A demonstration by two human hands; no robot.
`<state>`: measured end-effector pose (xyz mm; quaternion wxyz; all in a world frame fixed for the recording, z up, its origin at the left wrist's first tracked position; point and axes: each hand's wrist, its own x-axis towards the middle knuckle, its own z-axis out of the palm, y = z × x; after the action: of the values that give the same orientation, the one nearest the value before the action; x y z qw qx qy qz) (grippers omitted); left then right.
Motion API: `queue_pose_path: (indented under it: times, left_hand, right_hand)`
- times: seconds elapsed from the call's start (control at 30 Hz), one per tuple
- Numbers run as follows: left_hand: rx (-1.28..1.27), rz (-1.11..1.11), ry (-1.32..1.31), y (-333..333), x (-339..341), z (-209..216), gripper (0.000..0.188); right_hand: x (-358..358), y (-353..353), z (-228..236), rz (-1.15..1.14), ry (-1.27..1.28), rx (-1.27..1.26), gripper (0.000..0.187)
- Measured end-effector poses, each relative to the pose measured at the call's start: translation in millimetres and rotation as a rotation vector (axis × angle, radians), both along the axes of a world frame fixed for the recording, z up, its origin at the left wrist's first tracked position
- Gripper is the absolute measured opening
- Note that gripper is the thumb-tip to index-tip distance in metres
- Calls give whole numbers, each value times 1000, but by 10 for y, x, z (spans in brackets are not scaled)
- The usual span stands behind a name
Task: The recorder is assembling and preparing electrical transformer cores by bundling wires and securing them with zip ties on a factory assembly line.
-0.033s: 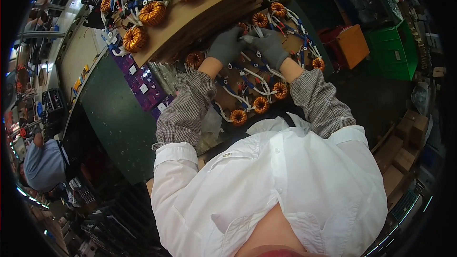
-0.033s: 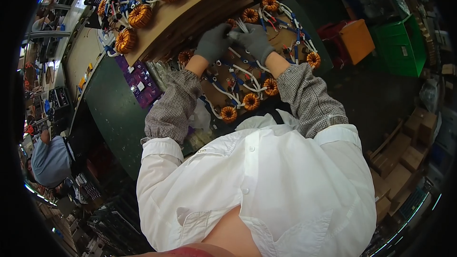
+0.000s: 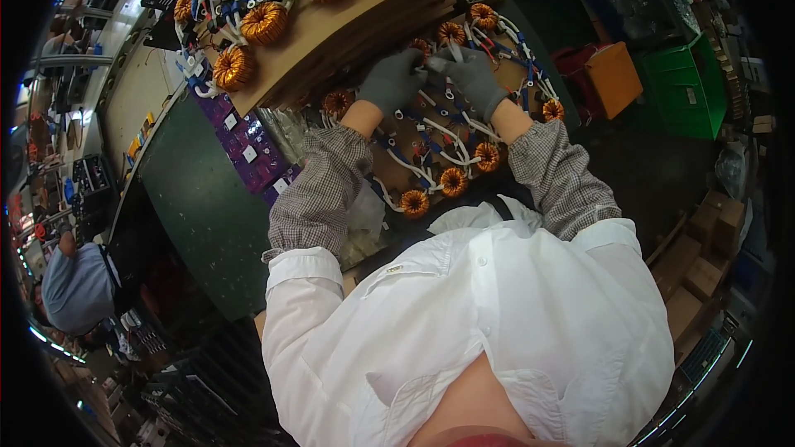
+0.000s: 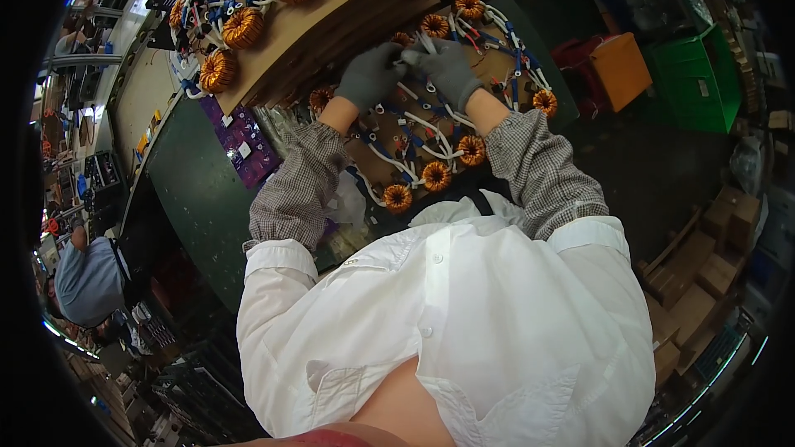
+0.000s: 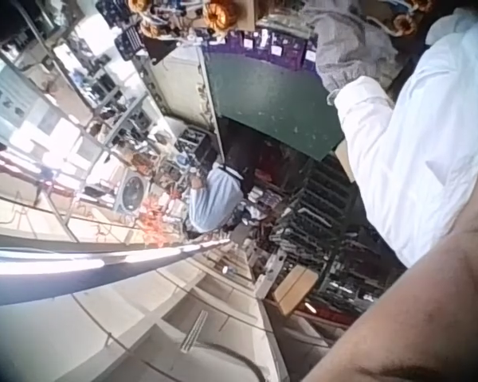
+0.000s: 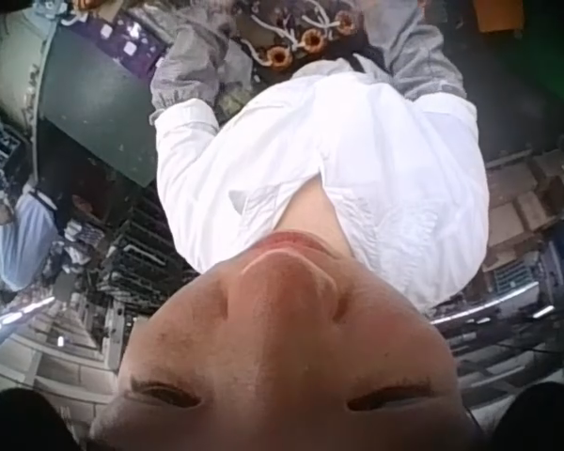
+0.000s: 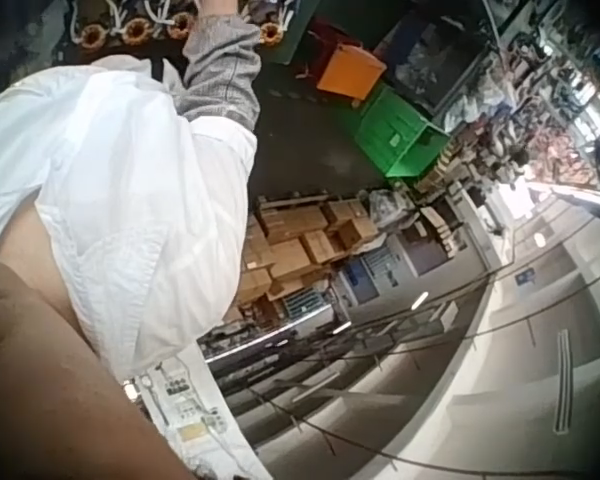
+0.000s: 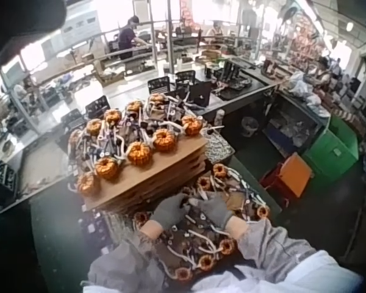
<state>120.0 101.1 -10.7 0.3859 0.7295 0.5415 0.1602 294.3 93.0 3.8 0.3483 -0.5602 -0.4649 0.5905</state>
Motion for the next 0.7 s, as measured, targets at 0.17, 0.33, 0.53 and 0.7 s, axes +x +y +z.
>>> queue_pose_path:
  times: [0.17,0.33,0.53,0.7]
  left_hand:
    - [378,-341,264,-313,-144,50,58]
    - [319,-503,368,-145,-39,119,40]
    - [526,-369,296,278,318,-47,23]
    - [247,-557,799,316,822,110,28]
  right_hand:
    - [451,94,80,-249,17,-171,27]
    - [629,-108,171,-154,75,-207,36]
    - [692,-212,156,-107,-104,-204,35]
    - [770,-248,153,-202,-123,-174,25]
